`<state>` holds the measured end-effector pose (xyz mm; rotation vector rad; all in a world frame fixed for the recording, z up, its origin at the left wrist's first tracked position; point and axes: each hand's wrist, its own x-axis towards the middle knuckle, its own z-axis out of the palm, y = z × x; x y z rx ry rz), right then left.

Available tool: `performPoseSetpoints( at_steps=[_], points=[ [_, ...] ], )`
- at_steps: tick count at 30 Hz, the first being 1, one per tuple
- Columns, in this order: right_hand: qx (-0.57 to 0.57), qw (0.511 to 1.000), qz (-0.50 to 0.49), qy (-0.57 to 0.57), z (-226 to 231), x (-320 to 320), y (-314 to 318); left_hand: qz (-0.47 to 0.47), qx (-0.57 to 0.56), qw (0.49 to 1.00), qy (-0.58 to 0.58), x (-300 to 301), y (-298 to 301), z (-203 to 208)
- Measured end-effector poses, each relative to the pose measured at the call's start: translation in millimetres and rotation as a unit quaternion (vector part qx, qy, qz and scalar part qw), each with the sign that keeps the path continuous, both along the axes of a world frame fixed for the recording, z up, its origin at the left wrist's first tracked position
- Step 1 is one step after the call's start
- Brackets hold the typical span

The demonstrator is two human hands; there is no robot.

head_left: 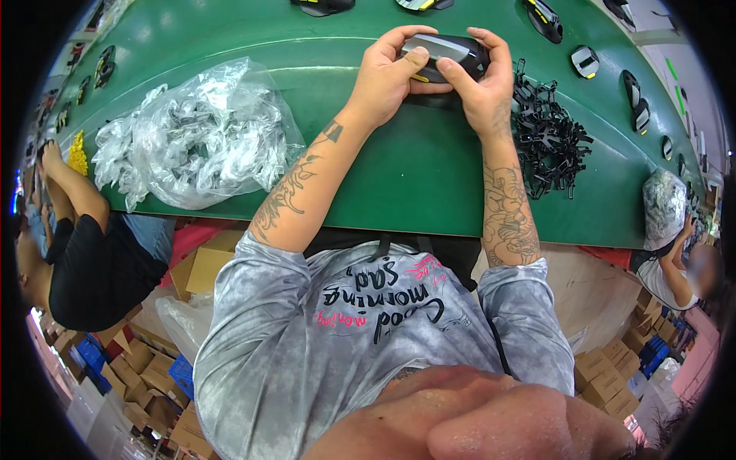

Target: The recorder is assembling computer mice on a factory conveyor belt, attaching components and placing them in plastic bags.

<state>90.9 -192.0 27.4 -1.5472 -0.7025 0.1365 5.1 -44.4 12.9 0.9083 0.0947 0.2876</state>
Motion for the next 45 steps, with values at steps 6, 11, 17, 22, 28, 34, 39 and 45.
performPoseSetpoints(
  at_steps=[6,11,17,22,28,34,39,45],
  points=[
    [0.048,0.992,0.042,0.109,21,-4,-17,-0.084,-0.117,0.988,-0.046,-4,16,-1],
    [0.027,0.999,-0.012,0.025,13,-16,-5,-0.084,-0.156,0.984,-0.022,-2,9,-13],
    [0.046,0.994,-0.084,0.060,14,-11,3,-0.100,-0.135,0.985,-0.037,-6,6,1],
    [0.021,0.992,-0.106,0.070,2,0,-4,-0.114,-0.056,0.991,-0.046,-5,6,1],
    [-0.033,0.988,-0.147,0.017,3,-7,0,-0.150,0.016,0.988,-0.030,-7,18,3],
    [-0.039,0.996,-0.085,-0.017,-10,4,-3,0.112,0.613,0.780,-0.064,-24,8,31],
    [0.116,0.986,-0.107,0.059,26,21,-48,0.301,0.687,0.653,0.107,-12,86,93],
    [0.112,0.983,-0.138,0.041,41,42,-59,0.199,0.674,0.481,0.525,-12,299,74]
  ],
)
